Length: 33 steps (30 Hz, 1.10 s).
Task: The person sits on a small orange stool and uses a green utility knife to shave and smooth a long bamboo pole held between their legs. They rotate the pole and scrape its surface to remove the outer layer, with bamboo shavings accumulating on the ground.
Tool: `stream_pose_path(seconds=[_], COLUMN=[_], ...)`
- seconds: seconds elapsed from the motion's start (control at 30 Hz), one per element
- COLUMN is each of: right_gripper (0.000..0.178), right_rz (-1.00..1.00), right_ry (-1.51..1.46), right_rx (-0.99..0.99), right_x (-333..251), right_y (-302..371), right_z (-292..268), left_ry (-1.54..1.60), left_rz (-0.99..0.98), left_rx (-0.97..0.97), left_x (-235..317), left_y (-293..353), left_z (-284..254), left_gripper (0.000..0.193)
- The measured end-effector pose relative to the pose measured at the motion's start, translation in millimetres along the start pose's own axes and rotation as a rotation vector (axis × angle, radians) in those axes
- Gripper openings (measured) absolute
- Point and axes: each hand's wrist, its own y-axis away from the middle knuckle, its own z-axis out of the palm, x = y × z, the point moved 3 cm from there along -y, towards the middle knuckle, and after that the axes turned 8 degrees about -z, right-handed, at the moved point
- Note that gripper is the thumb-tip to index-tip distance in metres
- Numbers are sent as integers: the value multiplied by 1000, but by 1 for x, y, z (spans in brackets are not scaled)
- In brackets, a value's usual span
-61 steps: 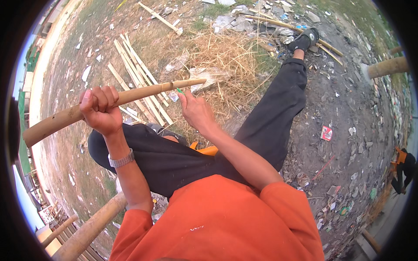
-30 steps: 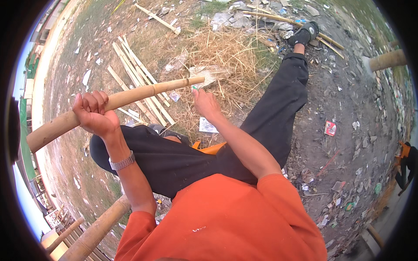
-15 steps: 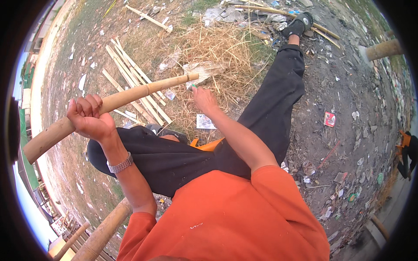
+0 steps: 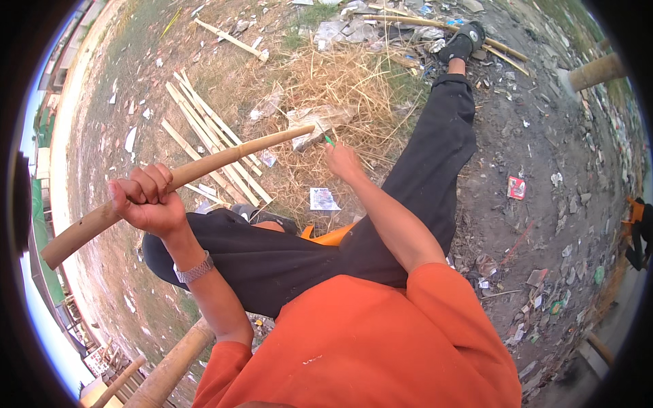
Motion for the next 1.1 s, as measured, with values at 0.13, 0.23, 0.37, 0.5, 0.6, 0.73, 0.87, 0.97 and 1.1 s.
stream_pose_path(seconds=[0.13, 0.23, 0.37, 0.5, 0.6, 0.73, 0.87, 0.97, 1.1], right_gripper=[46, 46, 47, 47, 49, 50, 51, 52, 52], right_rz=[-220, -389, -299, -325, -316, -289, -294, -248, -251], right_ry=[-191, -271, -162, -72, -19, -42, 5, 3, -22], right_rx=[-55, -130, 4, 45, 71, 32, 67, 41, 10], right_x=[-92, -133, -125, -125, -109, -105, -117, -92, -107], right_y=[41, 77, 87, 78, 76, 70, 82, 66, 76], right_z=[-55, -63, -46, -54, -38, -42, -39, -31, -36], left_ry=[-12, -84, -49, -41, -40, -100, -114, -116, -94], left_rz=[-16, 22, 66, 58, 57, -16, -19, -10, -34], left_rx=[-179, -444, -508, -436, -439, -372, -360, -369, -384], left_x=[0, 5, 4, 3, 2, 3, 1, 2, 1], left_y=[4, 4, 0, -3, -1, 4, 5, 1, 4], left_z=[-5, -2, 8, 5, 8, -2, -2, 0, -2], left_gripper=[47, 48, 45, 42, 42, 40, 40, 41, 41])
